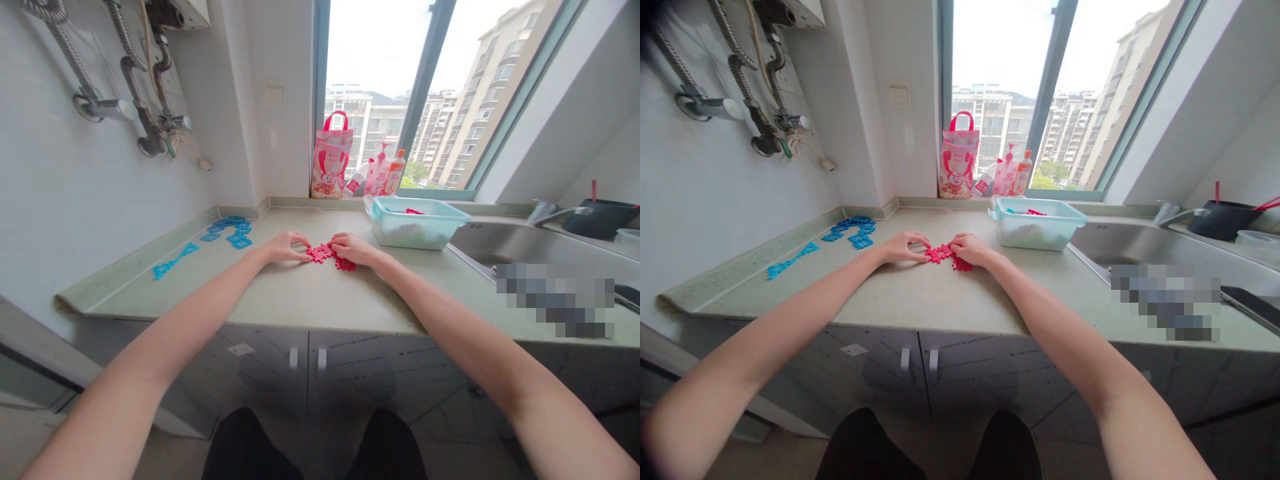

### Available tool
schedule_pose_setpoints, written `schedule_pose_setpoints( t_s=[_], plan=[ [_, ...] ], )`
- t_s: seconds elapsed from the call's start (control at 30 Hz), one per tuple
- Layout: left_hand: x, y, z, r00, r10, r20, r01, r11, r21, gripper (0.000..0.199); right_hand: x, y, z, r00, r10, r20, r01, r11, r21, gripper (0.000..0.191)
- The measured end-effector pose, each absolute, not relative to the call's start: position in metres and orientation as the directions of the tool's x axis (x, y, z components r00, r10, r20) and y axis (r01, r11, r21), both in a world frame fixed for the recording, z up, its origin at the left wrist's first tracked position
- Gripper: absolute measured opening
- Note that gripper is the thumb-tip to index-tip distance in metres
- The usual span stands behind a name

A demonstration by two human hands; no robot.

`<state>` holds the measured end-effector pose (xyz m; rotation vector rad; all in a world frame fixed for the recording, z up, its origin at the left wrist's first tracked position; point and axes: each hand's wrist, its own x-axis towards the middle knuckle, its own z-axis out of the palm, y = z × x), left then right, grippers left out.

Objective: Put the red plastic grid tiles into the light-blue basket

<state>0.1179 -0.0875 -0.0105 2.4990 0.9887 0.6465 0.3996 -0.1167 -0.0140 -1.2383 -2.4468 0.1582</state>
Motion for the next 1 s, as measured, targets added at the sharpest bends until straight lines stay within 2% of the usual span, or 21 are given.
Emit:
schedule_pose_setpoints(
  t_s=[0.1,0.27,0.4,0.57,0.77,0.9,1.0],
  plan=[
    [0.118,-0.088,-0.012,0.614,0.736,0.285,0.518,-0.648,0.558,0.054,0.399,-0.116,-0.014,-0.479,0.809,0.34,0.729,0.582,-0.36,0.028],
    [0.121,-0.089,-0.013,0.62,0.752,0.221,0.378,-0.534,0.757,0.063,0.401,-0.111,-0.017,-0.319,0.861,0.396,0.589,0.508,-0.628,0.029],
    [0.123,-0.086,-0.015,0.558,0.799,0.222,0.304,-0.446,0.842,0.072,0.404,-0.108,-0.015,-0.255,0.854,0.453,0.468,0.519,-0.715,0.031],
    [0.122,-0.081,-0.012,0.467,0.851,0.239,0.233,-0.379,0.896,0.08,0.41,-0.108,-0.002,-0.1,0.798,0.594,0.364,0.586,-0.724,0.031],
    [0.122,-0.082,-0.009,0.395,0.886,0.243,0.294,-0.373,0.88,0.084,0.437,-0.11,0.031,0.189,0.652,0.735,0.366,0.648,-0.669,0.037],
    [0.123,-0.084,-0.009,0.414,0.88,0.233,0.317,-0.379,0.869,0.08,0.479,-0.11,0.05,0.328,0.512,0.794,0.487,0.628,-0.607,0.036],
    [0.124,-0.086,-0.008,0.42,0.874,0.243,0.324,-0.395,0.859,0.079,0.515,-0.11,0.054,0.422,0.394,0.817,0.648,0.499,-0.575,0.036]
  ],
)
